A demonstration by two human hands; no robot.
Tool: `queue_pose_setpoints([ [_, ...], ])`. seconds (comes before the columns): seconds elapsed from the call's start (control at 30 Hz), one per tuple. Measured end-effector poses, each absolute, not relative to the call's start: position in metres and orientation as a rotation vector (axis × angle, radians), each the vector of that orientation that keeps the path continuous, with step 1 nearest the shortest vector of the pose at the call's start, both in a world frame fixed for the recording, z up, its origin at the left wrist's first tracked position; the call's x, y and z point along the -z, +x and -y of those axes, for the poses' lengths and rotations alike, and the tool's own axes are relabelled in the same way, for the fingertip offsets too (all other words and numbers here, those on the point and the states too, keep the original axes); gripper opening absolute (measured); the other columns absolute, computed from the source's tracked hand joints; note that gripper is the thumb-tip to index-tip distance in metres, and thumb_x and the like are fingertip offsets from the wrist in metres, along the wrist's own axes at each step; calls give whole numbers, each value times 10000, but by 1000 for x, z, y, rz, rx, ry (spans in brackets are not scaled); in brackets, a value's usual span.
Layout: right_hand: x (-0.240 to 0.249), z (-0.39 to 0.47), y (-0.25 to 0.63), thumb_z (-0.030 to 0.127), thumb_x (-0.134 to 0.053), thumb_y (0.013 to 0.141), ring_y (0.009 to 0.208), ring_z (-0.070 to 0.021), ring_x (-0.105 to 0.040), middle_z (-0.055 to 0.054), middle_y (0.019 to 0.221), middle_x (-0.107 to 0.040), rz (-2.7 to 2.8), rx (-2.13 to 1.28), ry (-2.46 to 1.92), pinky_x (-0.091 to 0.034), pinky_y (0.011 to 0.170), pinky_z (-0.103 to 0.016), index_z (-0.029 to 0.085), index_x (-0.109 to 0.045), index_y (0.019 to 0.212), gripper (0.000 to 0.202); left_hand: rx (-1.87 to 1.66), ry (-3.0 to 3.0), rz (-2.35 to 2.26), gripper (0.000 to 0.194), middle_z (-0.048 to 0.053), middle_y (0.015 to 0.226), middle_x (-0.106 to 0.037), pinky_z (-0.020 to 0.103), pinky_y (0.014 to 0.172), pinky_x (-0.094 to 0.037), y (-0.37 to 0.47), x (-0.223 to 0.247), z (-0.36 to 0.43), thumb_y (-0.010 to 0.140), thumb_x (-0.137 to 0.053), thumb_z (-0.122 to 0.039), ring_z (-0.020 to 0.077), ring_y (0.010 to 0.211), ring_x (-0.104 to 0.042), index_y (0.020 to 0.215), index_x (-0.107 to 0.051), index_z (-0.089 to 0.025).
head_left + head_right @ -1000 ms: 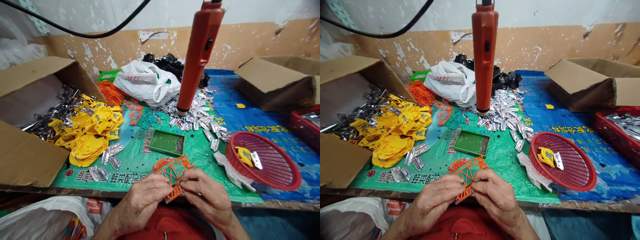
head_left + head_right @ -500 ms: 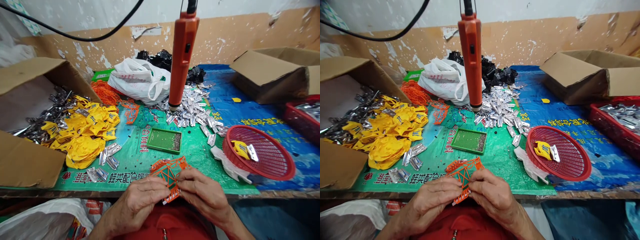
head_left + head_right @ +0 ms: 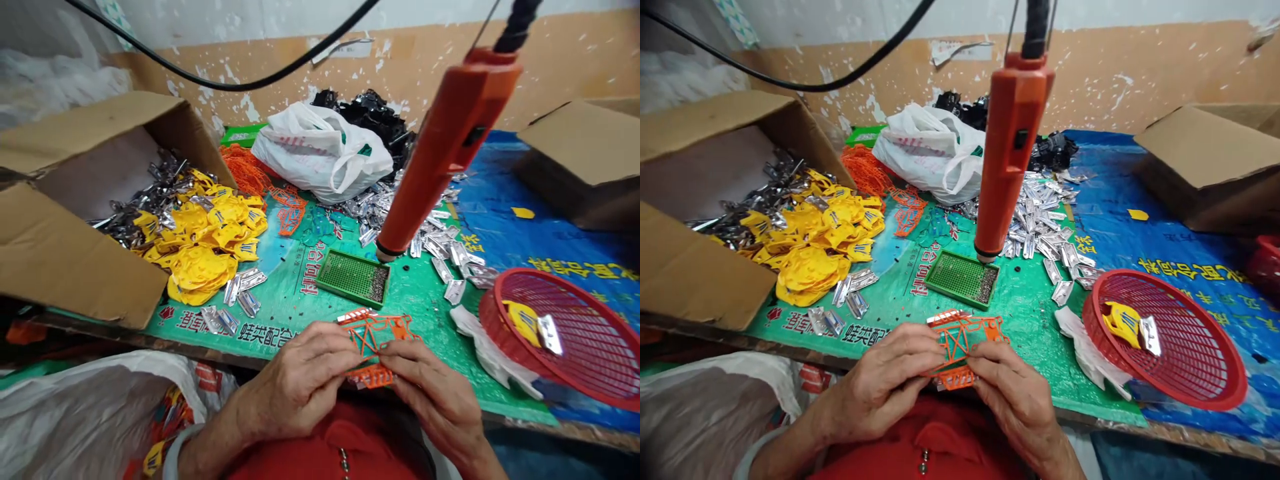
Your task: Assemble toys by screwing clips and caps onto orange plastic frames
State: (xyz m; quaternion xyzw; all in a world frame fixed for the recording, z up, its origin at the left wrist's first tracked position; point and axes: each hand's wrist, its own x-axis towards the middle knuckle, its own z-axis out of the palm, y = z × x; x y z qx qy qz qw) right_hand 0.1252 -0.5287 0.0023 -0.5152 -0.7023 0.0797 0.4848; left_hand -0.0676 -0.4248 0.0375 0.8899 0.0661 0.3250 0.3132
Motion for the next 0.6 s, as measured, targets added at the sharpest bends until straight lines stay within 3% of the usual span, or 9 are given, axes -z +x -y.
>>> queue_pose_setpoints([
  [0.17, 3, 534, 122, 227, -566, 895, 848, -104, -694, -52, 873, -702, 1645, -162, -1300, -537, 784, -130, 179, -682, 960, 142, -896, 2373, -177, 319, 129, 939, -701, 432, 943, -509, -68, -34, 429, 727, -534, 7, 189, 931, -643, 1025, -571, -102],
  [0.37, 6, 537, 118, 214, -593, 876, 821, -113, -694, -44, 878, -704, 1597, -185, -1303, -554, 745, -153, 199, -696, 968, 139, -968, 2462, -169, 98, 91, 899, -716, 379, 935, -514, -66, -27, 428, 826, -602, -95, 171, 908, -641, 920, -616, -121],
  [0.6, 8, 538, 116, 185, -609, 859, 819, -130, -697, -49, 891, -705, 1563, -207, -1290, -564, 731, -185, 203, -698, 988, 157, -951, 2560, -206, 60, 44, 819, -725, 332, 853, -517, -68, -29, 430, 844, -615, -148, 176, 909, -618, 844, -671, -126],
])
